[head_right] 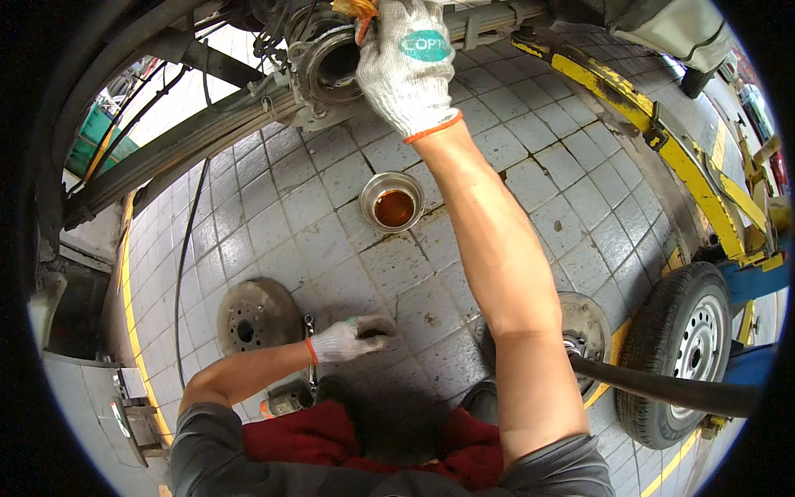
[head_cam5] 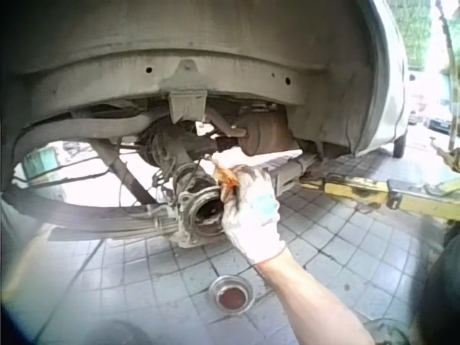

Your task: The person wipes a vehicle suspension component with a cloth while the vehicle is raised on a lift. They then walk to a nearby area and manipulate a small metal ring or clip with their gloved hands.

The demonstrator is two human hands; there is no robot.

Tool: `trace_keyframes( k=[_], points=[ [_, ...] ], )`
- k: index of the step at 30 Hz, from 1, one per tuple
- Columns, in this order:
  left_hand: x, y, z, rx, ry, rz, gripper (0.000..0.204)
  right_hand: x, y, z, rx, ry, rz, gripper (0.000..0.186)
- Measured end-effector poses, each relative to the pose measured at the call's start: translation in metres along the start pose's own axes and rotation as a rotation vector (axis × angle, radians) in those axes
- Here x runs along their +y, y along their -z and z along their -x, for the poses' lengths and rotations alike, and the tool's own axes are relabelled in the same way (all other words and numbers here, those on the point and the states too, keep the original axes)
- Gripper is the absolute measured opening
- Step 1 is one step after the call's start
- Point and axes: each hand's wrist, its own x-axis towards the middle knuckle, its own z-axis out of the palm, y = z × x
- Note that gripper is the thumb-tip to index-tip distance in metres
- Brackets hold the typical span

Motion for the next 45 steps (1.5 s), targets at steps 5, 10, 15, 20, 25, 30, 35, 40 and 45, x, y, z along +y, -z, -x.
trace_keyframes(
  k=[5,10,15,20,25,30,35,40,45],
  points=[
    [0.012,0.005,0.009,-0.010,0.040,0.048,0.042,0.035,0.015,0.002,-0.003,-0.561,-0.114,0.034],
    [-0.001,0.001,0.003,-0.011,-0.015,-0.009,0.040,0.073,0.068,0.027,-0.295,-0.694,-0.243,0.037],
    [0.005,0.001,-0.001,-0.043,-0.005,-0.010,0.039,0.036,0.108,0.020,-0.915,-0.586,0.239,0.033],
    [0.006,-0.003,-0.005,-0.015,-0.061,-0.123,0.040,0.017,0.092,0.024,-0.518,-0.365,0.063,0.030],
    [0.008,-0.001,0.002,0.005,-0.069,-0.121,0.044,-0.005,0.075,0.010,-0.342,-0.255,-0.103,0.029],
    [0.016,-0.002,0.007,-0.007,-0.024,-0.078,0.047,-0.008,0.047,-0.001,-0.286,-0.281,-0.116,0.042],
    [0.020,0.001,0.007,-0.019,-0.026,-0.061,0.044,-0.012,0.041,-0.006,-0.233,-0.229,-0.087,0.045],
    [0.003,0.002,0.002,-0.016,-0.055,-0.013,0.038,-0.023,0.037,-0.024,-0.388,-0.148,-0.121,0.043],
    [0.002,0.002,0.002,0.005,-0.041,0.000,0.039,-0.019,0.042,-0.038,-0.527,-0.292,-0.129,0.057]
  ],
)
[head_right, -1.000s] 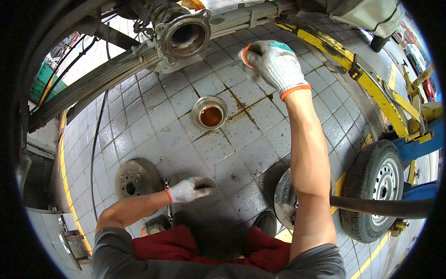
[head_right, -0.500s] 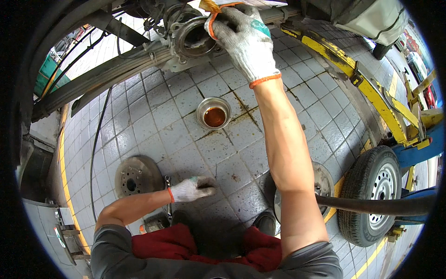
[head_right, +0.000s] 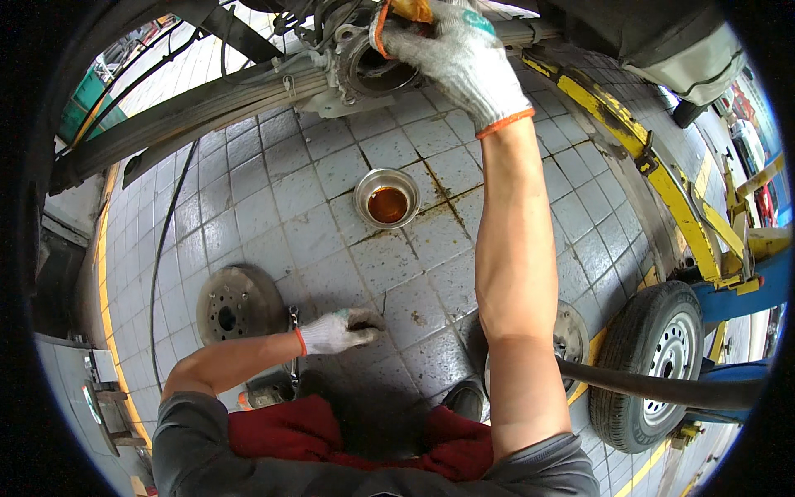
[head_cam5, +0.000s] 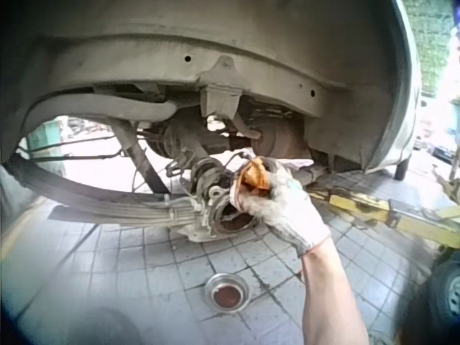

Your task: The person wipes a vehicle suspension component with a cloth while the vehicle is raised on a lift. They then walk to a nearby area and manipulate a small metal ring or clip with their gloved hands.

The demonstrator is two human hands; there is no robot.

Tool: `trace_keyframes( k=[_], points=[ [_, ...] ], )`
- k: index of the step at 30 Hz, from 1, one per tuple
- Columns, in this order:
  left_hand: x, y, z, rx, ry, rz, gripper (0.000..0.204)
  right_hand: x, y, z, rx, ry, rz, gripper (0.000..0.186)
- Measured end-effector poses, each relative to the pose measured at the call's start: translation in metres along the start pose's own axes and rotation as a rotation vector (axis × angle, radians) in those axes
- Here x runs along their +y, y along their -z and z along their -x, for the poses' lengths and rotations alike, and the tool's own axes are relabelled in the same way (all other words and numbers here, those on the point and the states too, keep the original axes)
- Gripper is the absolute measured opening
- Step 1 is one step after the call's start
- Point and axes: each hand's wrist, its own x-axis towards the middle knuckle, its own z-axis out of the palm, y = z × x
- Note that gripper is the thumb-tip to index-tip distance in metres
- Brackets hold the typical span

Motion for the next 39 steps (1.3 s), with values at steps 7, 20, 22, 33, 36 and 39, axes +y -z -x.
trace_keyframes(
  k=[7,20,22,33,36,39],
  points=[
    [0.021,0.002,-0.011,-0.034,0.040,-0.040,0.040,0.003,-0.012,-0.002,0.083,0.038,0.005,0.053],
    [0.001,0.005,-0.006,0.007,0.084,0.087,0.037,0.027,-0.038,0.009,0.424,0.192,0.124,0.032],
    [-0.004,0.002,-0.007,0.022,0.076,0.146,0.037,0.035,-0.039,0.009,0.461,0.116,0.106,0.029],
    [-0.006,-0.001,-0.007,0.035,0.004,0.123,0.033,0.106,0.030,0.045,0.443,-0.390,-0.544,0.033],
    [-0.003,-0.002,-0.015,-0.015,0.035,0.149,0.032,0.147,0.060,0.068,-0.208,-0.544,0.211,0.038],
    [0.005,-0.005,-0.013,-0.022,0.043,0.170,0.032,0.154,0.072,0.086,-0.096,-0.542,0.266,0.056]
  ],
)
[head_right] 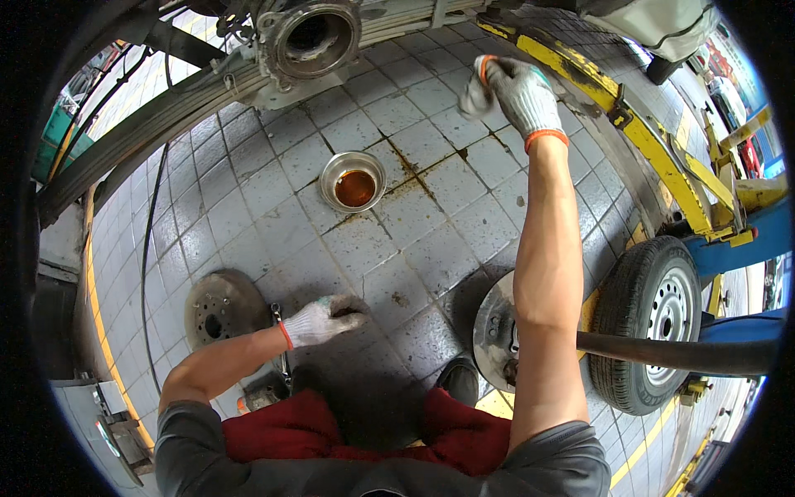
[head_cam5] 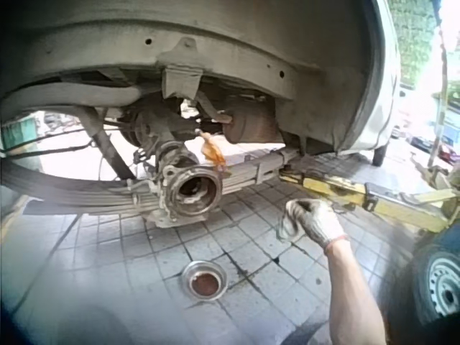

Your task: The person wipes a vehicle suspension component with a cloth while the vehicle is raised on a lift. They then walk to a nearby area and manipulate a small metal ring or clip with their gloved hands.

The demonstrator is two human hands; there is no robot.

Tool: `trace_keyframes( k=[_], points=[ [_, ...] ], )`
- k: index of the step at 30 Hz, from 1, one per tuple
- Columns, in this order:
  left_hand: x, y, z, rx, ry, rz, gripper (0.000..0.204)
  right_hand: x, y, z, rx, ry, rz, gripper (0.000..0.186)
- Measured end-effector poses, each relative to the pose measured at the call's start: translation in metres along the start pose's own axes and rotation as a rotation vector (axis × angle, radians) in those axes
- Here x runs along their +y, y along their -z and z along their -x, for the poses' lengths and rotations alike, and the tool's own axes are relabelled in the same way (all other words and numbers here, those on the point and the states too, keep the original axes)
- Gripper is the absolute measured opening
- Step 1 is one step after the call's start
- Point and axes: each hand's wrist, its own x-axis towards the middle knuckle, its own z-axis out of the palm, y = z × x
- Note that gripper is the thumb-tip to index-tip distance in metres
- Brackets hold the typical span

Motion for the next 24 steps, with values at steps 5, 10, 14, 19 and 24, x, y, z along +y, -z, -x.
trace_keyframes(
  k=[5,10,14,19,24],
  points=[
    [0.001,-0.004,-0.003,0.010,-0.050,-0.111,0.032,-0.035,0.001,-0.001,0.325,0.193,-0.180,0.045],
    [0.007,-0.004,-0.005,0.001,-0.017,-0.087,0.039,-0.110,-0.010,0.007,0.284,0.399,-0.397,0.039],
    [0.009,-0.004,0.000,-0.005,-0.016,-0.049,0.037,-0.150,-0.014,-0.003,0.337,0.763,-0.237,0.026],
    [-0.012,0.000,0.003,0.016,-0.036,-0.014,0.036,-0.167,0.003,-0.017,0.099,0.904,-0.028,0.030],
    [-0.011,0.003,0.002,0.010,0.051,-0.042,0.037,-0.174,0.006,-0.019,0.042,0.869,-0.047,0.037]
  ],
)
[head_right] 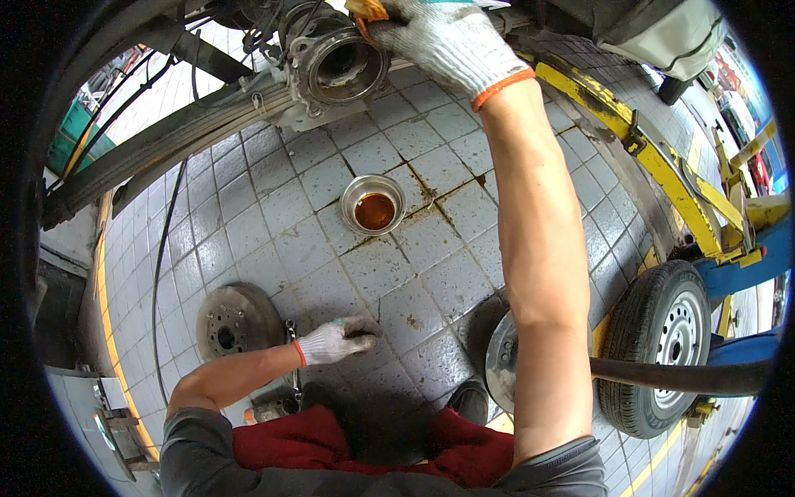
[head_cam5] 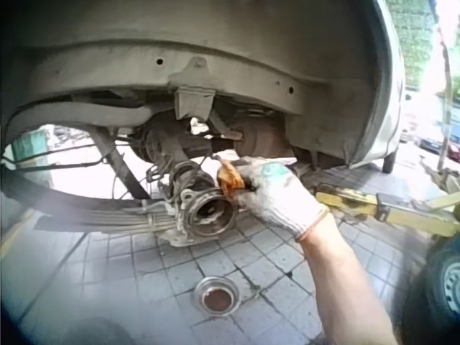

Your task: The person wipes a vehicle suspension component with a cloth while the vehicle is raised on a lift. They then walk to a nearby area and manipulate a small metal ring or clip with their gloved hands.

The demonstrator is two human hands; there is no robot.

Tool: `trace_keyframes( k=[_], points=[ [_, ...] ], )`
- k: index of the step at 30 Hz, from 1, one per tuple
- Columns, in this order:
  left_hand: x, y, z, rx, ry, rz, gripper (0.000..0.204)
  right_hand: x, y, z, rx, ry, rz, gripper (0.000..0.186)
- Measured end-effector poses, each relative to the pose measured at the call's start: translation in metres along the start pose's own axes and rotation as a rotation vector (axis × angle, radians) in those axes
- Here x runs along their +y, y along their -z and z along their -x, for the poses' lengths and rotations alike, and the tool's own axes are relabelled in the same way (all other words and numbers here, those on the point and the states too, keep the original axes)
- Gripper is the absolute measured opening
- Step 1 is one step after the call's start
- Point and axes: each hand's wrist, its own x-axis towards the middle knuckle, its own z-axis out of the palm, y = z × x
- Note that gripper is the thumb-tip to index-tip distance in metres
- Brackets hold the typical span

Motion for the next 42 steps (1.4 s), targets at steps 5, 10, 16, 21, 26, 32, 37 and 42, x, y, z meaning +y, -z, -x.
trace_keyframes(
  k=[5,10,16,21,26,32,37,42],
  points=[
    [0.007,-0.001,-0.002,-0.001,-0.064,0.003,0.039,-0.001,-0.006,0.002,0.062,0.059,0.150,0.044],
    [0.014,0.003,0.000,0.020,-0.026,0.020,0.039,-0.003,-0.013,0.011,0.121,0.078,0.185,0.057],
    [0.009,0.005,0.001,0.031,0.027,0.066,0.035,0.006,-0.027,0.012,0.190,0.079,0.222,0.059],
    [0.010,0.005,0.001,0.042,0.016,0.068,0.030,0.017,-0.035,0.010,0.250,-0.005,0.183,0.047],
    [0.010,0.004,0.003,0.059,-0.124,0.076,0.031,0.057,-0.046,0.038,0.344,-0.375,-0.134,0.036],
    [-0.006,0.004,0.005,0.070,-0.088,0.033,0.030,0.088,-0.029,0.097,0.015,-0.750,-0.087,0.046],
    [0.006,0.004,0.002,0.028,-0.027,0.032,0.037,0.094,-0.027,0.116,0.046,-0.819,0.024,0.045],
    [0.011,0.000,0.002,0.041,-0.043,0.020,0.037,0.085,-0.040,0.103,0.226,-0.579,0.052,0.035]
  ],
)
